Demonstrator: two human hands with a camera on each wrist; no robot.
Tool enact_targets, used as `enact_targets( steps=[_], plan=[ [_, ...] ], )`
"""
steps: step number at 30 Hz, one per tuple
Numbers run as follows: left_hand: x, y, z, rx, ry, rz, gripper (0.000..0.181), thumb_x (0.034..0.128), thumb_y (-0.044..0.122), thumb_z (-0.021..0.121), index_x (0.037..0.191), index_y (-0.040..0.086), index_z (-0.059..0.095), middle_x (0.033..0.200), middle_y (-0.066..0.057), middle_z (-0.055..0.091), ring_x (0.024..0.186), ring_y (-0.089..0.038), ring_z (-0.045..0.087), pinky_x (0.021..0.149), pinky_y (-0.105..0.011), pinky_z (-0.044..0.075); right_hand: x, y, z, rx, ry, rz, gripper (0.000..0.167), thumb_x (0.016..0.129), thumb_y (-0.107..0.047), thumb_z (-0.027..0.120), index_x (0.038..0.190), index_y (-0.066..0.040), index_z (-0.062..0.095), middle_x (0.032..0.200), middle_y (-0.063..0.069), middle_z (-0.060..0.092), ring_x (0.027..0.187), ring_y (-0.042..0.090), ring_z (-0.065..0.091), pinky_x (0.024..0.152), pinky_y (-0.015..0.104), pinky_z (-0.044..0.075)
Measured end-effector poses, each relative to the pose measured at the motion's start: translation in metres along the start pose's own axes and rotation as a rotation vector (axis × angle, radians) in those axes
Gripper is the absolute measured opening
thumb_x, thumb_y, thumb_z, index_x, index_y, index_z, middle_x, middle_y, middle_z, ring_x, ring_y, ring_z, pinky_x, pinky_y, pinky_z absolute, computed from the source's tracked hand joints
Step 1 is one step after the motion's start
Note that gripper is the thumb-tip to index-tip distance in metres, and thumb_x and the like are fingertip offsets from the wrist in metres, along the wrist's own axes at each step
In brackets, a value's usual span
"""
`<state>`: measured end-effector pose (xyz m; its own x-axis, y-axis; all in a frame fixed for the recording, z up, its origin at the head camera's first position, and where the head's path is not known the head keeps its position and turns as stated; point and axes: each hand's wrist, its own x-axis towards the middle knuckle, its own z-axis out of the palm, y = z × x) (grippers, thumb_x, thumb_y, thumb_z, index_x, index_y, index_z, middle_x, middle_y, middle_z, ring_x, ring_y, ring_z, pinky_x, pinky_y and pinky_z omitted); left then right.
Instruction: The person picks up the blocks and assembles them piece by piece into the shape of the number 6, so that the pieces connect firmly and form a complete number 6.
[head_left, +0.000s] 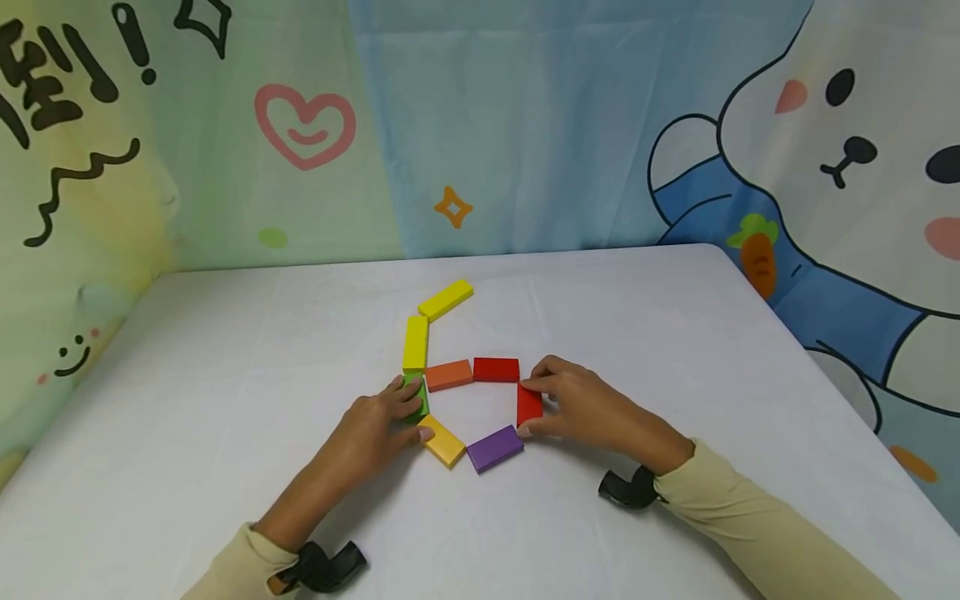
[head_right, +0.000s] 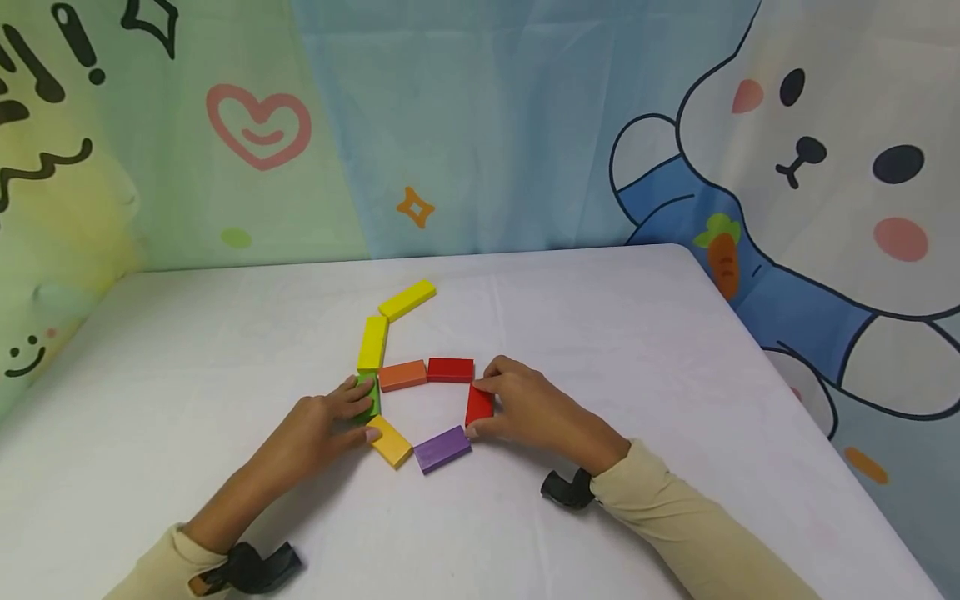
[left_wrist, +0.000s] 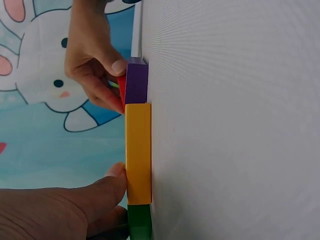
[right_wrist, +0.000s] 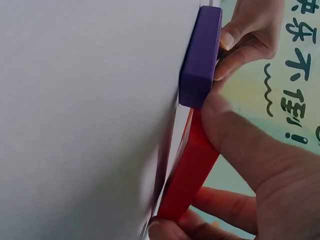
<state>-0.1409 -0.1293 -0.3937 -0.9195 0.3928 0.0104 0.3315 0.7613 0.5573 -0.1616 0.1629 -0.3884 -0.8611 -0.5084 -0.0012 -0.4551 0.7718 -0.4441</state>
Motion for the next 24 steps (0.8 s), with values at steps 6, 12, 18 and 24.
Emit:
enact_targets(
  steps=[6, 12, 18, 24],
  plan=[
    [0.0, 0.0, -0.001, -0.003, 0.003, 0.01, 0.056, 0.083, 0.02, 0.078, 0.131, 0.0, 0.057, 0.142, -0.01, 0.05, 0.138, -0.031, 0.034, 0.104, -0.052, 0.036, 0.001, -0.003, 0.001, -0.022, -0.023, 0.026, 0.065, 0.075, -0.037, 0.084, 0.127, -0.002, 0.064, 0.116, 0.008, 0.056, 0.102, 0.02, 0.054, 0.085, 0.033, 0.053],
    [0.0, 0.0, -0.001, 0.0, -0.002, 0.001, 0.057, 0.0831, 0.02, 0.078, 0.132, 0.0, 0.057, 0.142, -0.01, 0.049, 0.138, -0.031, 0.034, 0.104, -0.053, 0.036, -0.003, -0.007, -0.004, -0.039, -0.071, 0.002, 0.066, 0.078, -0.034, 0.082, 0.13, 0.001, 0.06, 0.119, 0.01, 0.054, 0.105, 0.021, 0.054, 0.088, 0.035, 0.052],
    [0.0, 0.0, 0.0, 0.006, -0.003, -0.003, 0.057, 0.0833, 0.021, 0.078, 0.132, 0.0, 0.057, 0.142, -0.01, 0.049, 0.138, -0.031, 0.033, 0.104, -0.052, 0.036, -0.007, -0.009, -0.008, -0.044, -0.109, -0.037, 0.06, 0.084, -0.025, 0.078, 0.132, 0.004, 0.057, 0.123, 0.011, 0.053, 0.108, 0.021, 0.052, 0.09, 0.035, 0.051],
    [-0.001, 0.001, -0.001, 0.012, 0.0, 0.003, 0.057, 0.0835, 0.021, 0.078, 0.132, 0.0, 0.057, 0.142, -0.01, 0.05, 0.138, -0.032, 0.034, 0.103, -0.052, 0.037, -0.006, -0.011, -0.007, -0.053, -0.106, -0.025, 0.058, 0.085, -0.024, 0.077, 0.132, 0.004, 0.057, 0.123, 0.012, 0.053, 0.108, 0.021, 0.052, 0.09, 0.034, 0.051]
  ],
)
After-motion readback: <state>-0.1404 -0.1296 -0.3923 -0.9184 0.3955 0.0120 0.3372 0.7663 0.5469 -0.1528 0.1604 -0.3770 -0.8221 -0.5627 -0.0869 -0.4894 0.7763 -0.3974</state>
